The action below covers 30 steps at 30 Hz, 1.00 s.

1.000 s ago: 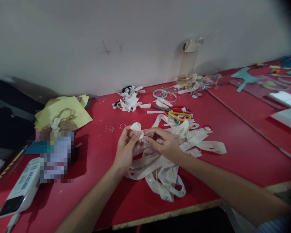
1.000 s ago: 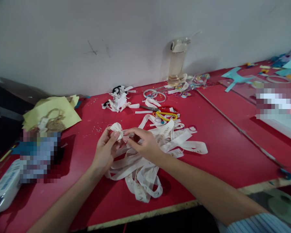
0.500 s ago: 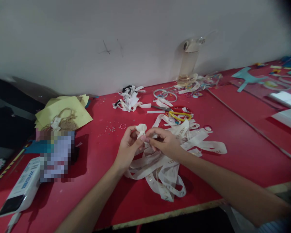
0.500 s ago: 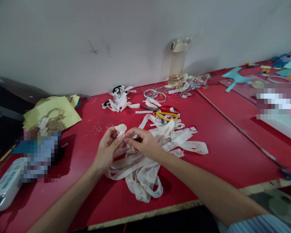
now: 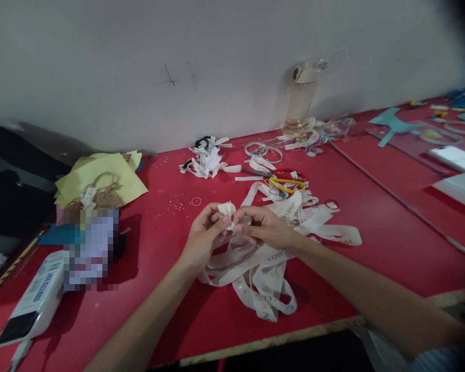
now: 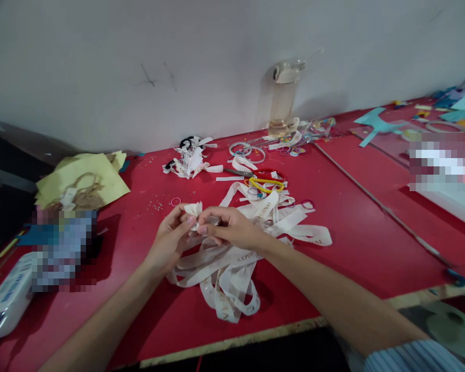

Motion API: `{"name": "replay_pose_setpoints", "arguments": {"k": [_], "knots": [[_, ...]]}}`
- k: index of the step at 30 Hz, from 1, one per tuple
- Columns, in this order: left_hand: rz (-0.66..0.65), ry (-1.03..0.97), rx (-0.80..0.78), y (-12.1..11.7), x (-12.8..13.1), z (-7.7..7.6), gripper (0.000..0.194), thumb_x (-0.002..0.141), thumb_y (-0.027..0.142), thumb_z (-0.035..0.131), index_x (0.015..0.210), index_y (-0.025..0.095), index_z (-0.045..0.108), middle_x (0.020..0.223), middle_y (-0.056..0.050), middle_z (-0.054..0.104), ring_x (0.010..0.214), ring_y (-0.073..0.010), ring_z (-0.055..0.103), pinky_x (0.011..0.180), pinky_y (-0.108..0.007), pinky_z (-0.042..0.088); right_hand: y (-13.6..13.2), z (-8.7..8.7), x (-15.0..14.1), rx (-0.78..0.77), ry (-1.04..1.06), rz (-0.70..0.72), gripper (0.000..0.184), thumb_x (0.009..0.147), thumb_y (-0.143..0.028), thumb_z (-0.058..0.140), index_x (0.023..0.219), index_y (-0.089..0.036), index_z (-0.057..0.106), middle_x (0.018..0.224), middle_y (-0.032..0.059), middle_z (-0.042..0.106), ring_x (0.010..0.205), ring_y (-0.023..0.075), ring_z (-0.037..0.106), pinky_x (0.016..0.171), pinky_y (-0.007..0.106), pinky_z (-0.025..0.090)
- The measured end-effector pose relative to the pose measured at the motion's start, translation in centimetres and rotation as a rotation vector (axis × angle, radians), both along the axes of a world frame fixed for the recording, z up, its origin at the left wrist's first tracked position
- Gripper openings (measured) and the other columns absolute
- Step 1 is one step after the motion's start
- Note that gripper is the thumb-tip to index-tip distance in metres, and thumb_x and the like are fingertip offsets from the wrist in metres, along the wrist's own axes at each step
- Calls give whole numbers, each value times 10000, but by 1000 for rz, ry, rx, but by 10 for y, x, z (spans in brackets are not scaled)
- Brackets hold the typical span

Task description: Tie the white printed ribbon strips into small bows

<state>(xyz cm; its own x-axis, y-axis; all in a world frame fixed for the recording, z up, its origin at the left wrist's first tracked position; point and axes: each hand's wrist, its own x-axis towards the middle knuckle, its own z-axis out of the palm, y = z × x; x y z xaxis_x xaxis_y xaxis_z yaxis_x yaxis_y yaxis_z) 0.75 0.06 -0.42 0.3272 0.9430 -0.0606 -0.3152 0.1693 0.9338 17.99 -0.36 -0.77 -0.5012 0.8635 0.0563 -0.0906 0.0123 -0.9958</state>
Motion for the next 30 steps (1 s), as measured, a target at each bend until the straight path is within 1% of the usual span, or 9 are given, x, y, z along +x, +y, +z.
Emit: {"name": "replay_pose_setpoints", "arguments": {"k": [3, 5, 7, 11, 16, 19, 21, 25, 30], "knots": [[17, 36, 4, 2, -1, -1, 172, 791, 287, 671, 909, 198, 582, 644, 59, 509, 540, -34, 462, 548, -140, 407, -1, -2, -4, 1, -25, -68, 198, 817, -353, 650, 883, -188, 562, 485, -81, 497, 402, 47, 413, 406, 144, 346], [36, 60, 28, 4, -1, -2, 180, 789, 296, 672, 911, 202, 579, 644, 58, 509, 536, -38, 457, 526, -141, 391, -1, -4, -7, 4, -41, -137, 210, 800, -351, 666, 892, -193, 562, 504, -71, 524, 427, 57, 447, 427, 151, 365], [51, 90, 46, 4, -2, -3, 181, 794, 305, 666, 911, 199, 576, 637, 58, 506, 525, -40, 445, 500, -141, 370, -2, -6, -9, 15, -77, -172, 212, 791, -359, 670, 874, -188, 577, 514, -61, 534, 446, 65, 466, 439, 158, 373], [63, 140, 66, 4, -1, -3, 176, 804, 312, 654, 900, 189, 574, 638, 52, 522, 526, -42, 443, 498, -145, 361, -2, -3, -9, 25, -149, -140, 211, 806, -388, 637, 834, -182, 603, 506, -56, 520, 447, 69, 456, 446, 169, 370], [47, 128, 31, 4, -1, -4, 197, 791, 340, 663, 870, 192, 558, 692, 34, 587, 526, -51, 464, 502, -161, 361, 1, 0, -3, 38, -140, -57, 231, 810, -407, 632, 860, -182, 612, 508, -65, 495, 439, 65, 433, 440, 170, 348], [32, 119, 25, 4, -1, -4, 212, 782, 344, 672, 866, 187, 556, 650, 46, 557, 497, -43, 434, 481, -156, 341, 3, 0, -2, 59, -111, -9, 256, 807, -415, 635, 869, -168, 613, 579, -53, 518, 452, 54, 435, 440, 167, 350], [18, 120, 18, 5, -1, -4, 217, 785, 347, 671, 861, 180, 555, 622, 55, 530, 479, -36, 409, 465, -149, 322, 3, -1, -2, 59, -101, 11, 257, 809, -413, 635, 862, -164, 597, 584, -55, 519, 447, 49, 428, 434, 161, 345], [20, 143, 3, 6, -1, -3, 234, 788, 359, 666, 896, 179, 562, 622, 55, 531, 473, -34, 400, 457, -147, 315, 0, -3, -4, 12, -83, -26, 252, 808, -406, 640, 866, -179, 548, 510, -82, 473, 424, 52, 414, 424, 156, 339], [37, 121, 17, 5, -1, -4, 221, 800, 355, 654, 915, 187, 569, 669, 46, 535, 526, -48, 445, 500, -161, 351, 0, -6, -9, 4, -12, -140, 259, 800, -397, 656, 896, -201, 516, 632, -59, 521, 495, 68, 477, 476, 177, 405]]}}
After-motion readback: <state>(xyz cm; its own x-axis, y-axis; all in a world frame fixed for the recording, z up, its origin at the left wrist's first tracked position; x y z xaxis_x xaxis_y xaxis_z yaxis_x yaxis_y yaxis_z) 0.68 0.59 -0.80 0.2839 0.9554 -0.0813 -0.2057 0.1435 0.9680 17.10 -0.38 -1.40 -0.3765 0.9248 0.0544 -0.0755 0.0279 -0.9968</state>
